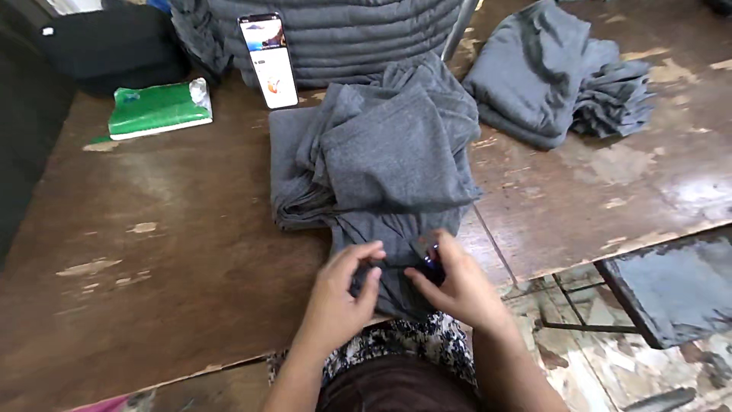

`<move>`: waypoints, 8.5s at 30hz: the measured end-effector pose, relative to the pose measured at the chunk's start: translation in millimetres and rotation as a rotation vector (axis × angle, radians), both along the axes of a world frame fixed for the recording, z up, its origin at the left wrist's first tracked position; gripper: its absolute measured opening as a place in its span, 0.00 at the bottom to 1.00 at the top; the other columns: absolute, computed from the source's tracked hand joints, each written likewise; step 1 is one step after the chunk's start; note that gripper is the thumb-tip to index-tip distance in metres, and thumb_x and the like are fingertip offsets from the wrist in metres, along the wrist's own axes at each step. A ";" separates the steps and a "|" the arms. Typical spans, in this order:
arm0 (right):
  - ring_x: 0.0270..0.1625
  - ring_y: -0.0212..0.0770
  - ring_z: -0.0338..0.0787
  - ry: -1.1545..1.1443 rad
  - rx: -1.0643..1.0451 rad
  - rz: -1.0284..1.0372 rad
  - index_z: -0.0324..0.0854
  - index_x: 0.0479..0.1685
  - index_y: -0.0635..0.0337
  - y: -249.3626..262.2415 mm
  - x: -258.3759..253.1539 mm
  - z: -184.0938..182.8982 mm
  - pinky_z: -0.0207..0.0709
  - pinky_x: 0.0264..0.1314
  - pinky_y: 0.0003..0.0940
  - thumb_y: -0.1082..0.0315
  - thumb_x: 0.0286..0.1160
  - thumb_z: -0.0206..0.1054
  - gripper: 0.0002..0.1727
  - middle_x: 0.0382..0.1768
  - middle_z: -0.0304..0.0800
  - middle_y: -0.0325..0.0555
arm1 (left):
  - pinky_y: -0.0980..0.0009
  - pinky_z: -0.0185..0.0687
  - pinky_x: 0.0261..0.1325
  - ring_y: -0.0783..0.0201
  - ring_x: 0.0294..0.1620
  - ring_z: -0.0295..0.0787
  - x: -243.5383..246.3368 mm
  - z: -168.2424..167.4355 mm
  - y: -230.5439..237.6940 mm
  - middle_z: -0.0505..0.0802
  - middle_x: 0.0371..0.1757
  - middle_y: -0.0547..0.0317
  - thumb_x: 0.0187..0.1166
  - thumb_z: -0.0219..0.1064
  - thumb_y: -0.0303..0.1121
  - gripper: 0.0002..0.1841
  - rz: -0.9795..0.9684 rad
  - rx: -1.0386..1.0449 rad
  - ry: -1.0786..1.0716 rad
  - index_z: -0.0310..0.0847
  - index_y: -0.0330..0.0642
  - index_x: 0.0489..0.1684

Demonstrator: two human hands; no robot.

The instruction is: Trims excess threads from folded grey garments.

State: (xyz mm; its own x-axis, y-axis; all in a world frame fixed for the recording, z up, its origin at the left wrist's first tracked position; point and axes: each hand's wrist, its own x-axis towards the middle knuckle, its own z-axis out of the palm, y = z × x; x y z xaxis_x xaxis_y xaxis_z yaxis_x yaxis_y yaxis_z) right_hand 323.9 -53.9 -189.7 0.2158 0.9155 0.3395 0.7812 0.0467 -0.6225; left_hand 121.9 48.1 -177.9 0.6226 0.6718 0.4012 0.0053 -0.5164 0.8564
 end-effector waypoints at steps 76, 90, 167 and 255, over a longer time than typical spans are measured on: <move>0.33 0.55 0.90 -0.174 -0.236 0.162 0.83 0.33 0.66 77.7 -20.2 23.1 0.82 0.35 0.54 0.50 0.90 0.52 0.28 0.25 0.84 0.53 | 0.80 0.84 0.45 0.80 0.39 0.86 -50.6 22.1 55.1 0.91 0.39 0.65 0.85 0.64 0.39 0.12 -0.182 -0.029 0.186 0.84 0.38 0.44; 0.32 0.28 0.81 0.265 0.163 0.326 0.78 0.36 0.65 14.3 -29.0 27.5 0.74 0.35 0.19 0.70 0.75 0.63 0.06 0.31 0.84 0.46 | 0.81 0.87 0.49 0.75 0.42 0.92 -1.8 -4.2 1.7 0.95 0.50 0.50 0.76 0.67 0.25 0.13 0.320 -0.001 0.109 0.89 0.32 0.56; 0.32 0.24 0.76 0.314 0.148 0.251 0.79 0.38 0.64 30.0 -45.1 14.3 0.71 0.37 0.19 0.52 0.88 0.59 0.22 0.30 0.79 0.39 | 0.69 0.90 0.60 0.68 0.52 0.93 0.7 -19.7 -6.6 0.95 0.51 0.64 0.75 0.72 0.21 0.17 0.238 -0.411 -0.490 0.78 0.42 0.60; 0.42 0.56 0.89 -0.382 -0.103 0.160 0.85 0.29 0.57 22.2 -21.0 -7.0 0.79 0.38 0.50 0.40 0.87 0.50 0.32 0.32 0.87 0.50 | 0.85 0.82 0.51 0.79 0.48 0.88 -27.6 -18.3 2.1 0.92 0.44 0.58 0.79 0.65 0.26 0.04 0.181 0.024 0.020 0.75 0.36 0.39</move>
State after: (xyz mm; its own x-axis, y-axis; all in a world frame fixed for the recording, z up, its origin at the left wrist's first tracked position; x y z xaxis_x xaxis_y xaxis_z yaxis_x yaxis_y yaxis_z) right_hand 302.9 -31.7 -196.7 -0.0550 0.9606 0.2724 0.9448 0.1383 -0.2971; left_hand 94.3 50.1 -196.2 0.5009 0.7639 0.4069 0.1169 -0.5256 0.8427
